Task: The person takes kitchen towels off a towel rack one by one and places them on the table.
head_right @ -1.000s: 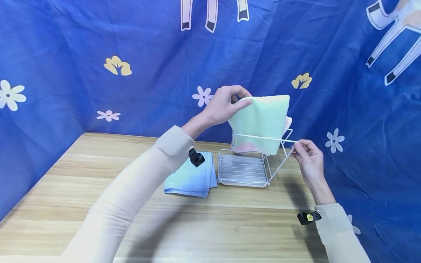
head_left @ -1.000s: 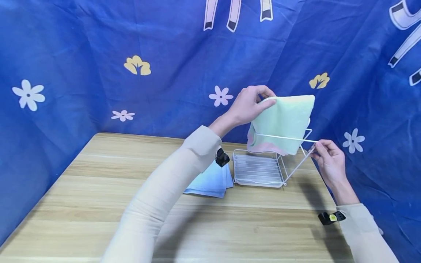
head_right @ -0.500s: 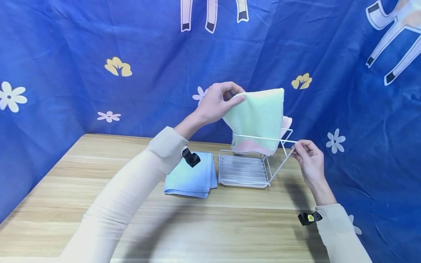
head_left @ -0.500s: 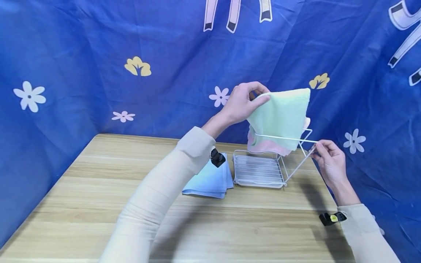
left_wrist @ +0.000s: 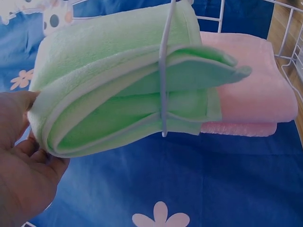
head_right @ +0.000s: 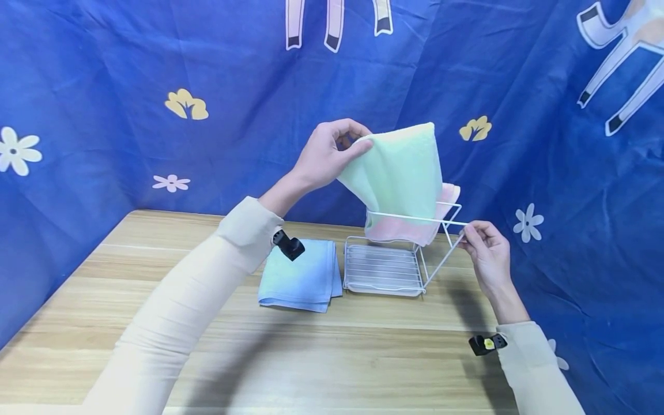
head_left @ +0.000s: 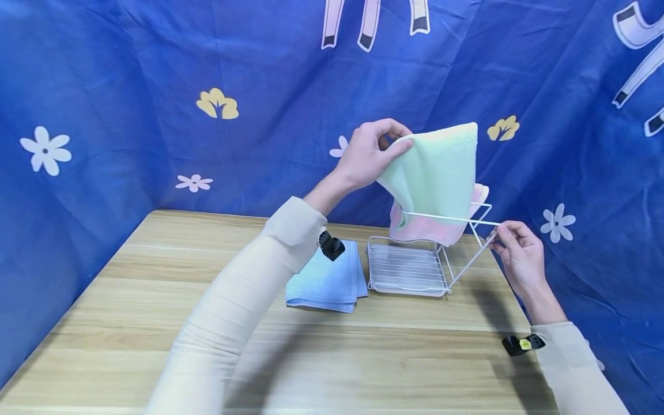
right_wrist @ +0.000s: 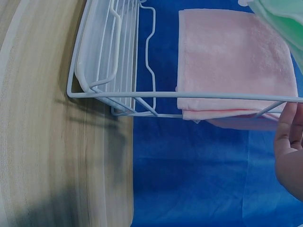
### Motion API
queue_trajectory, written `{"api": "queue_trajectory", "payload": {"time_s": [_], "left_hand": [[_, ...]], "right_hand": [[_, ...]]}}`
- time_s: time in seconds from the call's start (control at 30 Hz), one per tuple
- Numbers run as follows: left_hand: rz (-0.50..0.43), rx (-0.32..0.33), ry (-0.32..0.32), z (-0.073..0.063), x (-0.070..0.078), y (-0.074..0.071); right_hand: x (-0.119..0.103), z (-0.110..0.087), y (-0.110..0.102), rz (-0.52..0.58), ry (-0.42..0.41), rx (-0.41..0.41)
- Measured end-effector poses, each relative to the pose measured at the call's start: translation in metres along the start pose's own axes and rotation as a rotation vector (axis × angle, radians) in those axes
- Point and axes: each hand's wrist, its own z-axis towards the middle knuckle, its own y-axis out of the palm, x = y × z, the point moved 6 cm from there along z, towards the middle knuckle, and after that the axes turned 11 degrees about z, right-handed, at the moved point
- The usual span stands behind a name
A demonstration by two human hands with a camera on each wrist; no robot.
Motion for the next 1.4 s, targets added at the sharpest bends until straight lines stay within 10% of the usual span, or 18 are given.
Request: {"api": "queue_trajectory", "payload": {"time_s": [1.4], "left_hand": [[-0.078,0.13,-0.036,-0.016,-0.002,-0.065]], "right_hand": [[-0.001,-0.003,0.001,0.002,0.004,0.018]]}}
